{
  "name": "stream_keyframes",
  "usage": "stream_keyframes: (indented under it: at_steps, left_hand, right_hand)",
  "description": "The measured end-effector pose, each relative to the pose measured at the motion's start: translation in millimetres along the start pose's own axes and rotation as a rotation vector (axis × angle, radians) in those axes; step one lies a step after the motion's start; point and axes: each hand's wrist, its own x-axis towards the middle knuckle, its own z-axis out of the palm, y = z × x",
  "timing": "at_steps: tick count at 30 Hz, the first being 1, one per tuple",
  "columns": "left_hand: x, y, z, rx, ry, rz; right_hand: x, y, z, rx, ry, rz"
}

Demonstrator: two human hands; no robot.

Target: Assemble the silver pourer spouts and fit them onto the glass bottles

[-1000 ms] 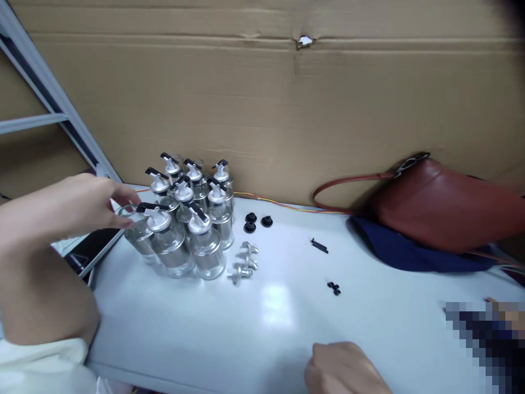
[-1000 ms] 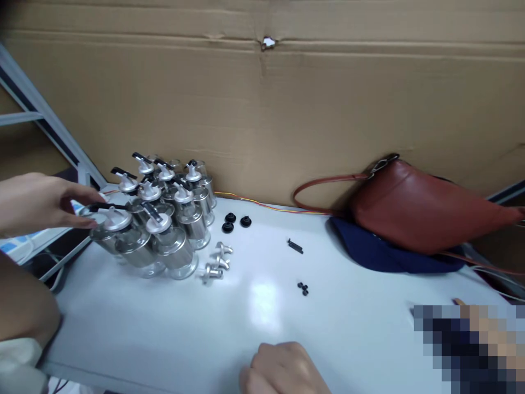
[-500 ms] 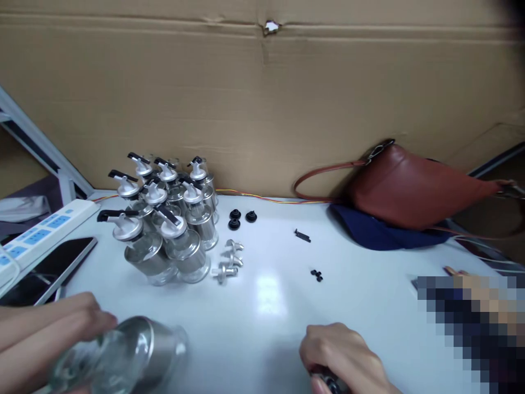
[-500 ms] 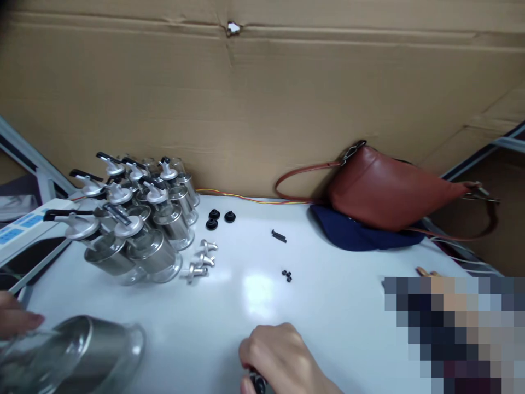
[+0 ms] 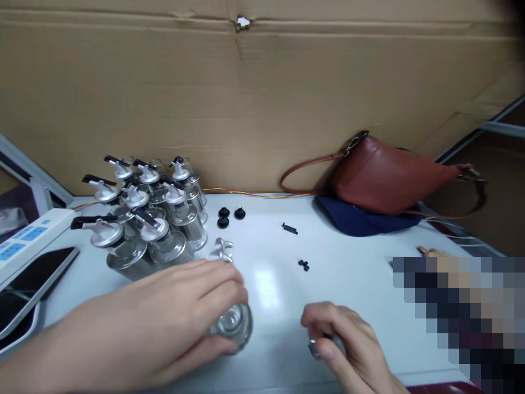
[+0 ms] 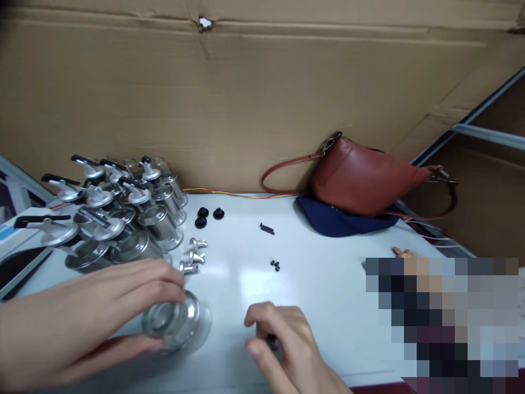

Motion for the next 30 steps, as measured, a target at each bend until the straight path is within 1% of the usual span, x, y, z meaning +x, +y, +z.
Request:
stream_keyframes:
  at_steps: [3, 4, 5, 7, 8, 10, 12, 13, 15, 17, 18, 22, 24, 25, 27, 30]
  left_hand:
    - [33.5, -6.9, 12.9, -0.179, -0.246, 0.073]
    - [43.3, -10.0, 18.9, -0.252, -0.284, 0.088]
    - [52.0, -13.1, 25.6, -0.314, -0.285, 0.096]
    - [66.0, -18.3, 39.4, -0.443, -0.239, 0.113]
    - [71.4, -20.2, 45.8, -0.515, -0.203, 0.118]
    - [79.3, -22.5, 55.5, -0.645, -0.156, 0.107]
    - [83.8, -23.2, 60.5, -0.727, -0.159, 0.074]
    - [85.1, -23.3, 61.4, -0.749, -0.17, 0.059]
    - [86.1, -23.2, 61.1, -0.778, -0.184, 0.045]
    - [86.2, -23.5, 59.8, -0.78, -0.178, 0.048]
    - [86.2, -23.7, 59.0, -0.77, -0.177, 0.055]
    - [87.1, -24.0, 56.6, -0.682, -0.161, 0.091]
    - [88.5, -23.4, 55.7, -0.64, -0.152, 0.107]
    - [89.2, -23.0, 55.3, -0.632, -0.153, 0.113]
    - [90.7, -22.3, 54.6, -0.64, -0.17, 0.13]
    - [91.7, -22.9, 54.2, -0.641, -0.177, 0.165]
  right_hand:
    - [0.4, 2.6, 0.3, 0.268, 0.092, 0.158]
    - [1.3, 3.3, -0.5, 0.354, 0.123, 0.183]
    - [2.3, 4.1, -1.8, 0.42, 0.15, 0.188]
    - [4.1, 5.9, -5.7, 0.49, 0.197, 0.146]
    - [4.8, 6.9, -7.8, 0.491, 0.237, 0.115]
    - [5.9, 8.4, -11.4, 0.435, 0.364, 0.061]
    - [8.2, 8.4, -13.5, 0.368, 0.495, 0.067]
    - [10.3, 7.5, -14.1, 0.356, 0.539, 0.079]
    - [16.6, 3.7, -14.9, 0.377, 0.568, 0.091]
    - [25.1, -1.6, -15.9, 0.386, 0.517, 0.074]
    - [29.8, -4.2, -16.4, 0.366, 0.468, 0.052]
    - [46.6, -7.2, -14.9, 0.209, 0.191, -0.071]
    - [51.8, -3.2, -10.9, 0.19, 0.085, -0.118]
    - [53.3, -0.3, -8.5, 0.201, 0.059, -0.137]
    - [54.5, 5.5, -4.4, 0.234, 0.049, -0.162]
    - [53.9, 11.0, -3.9, 0.263, 0.024, -0.194]
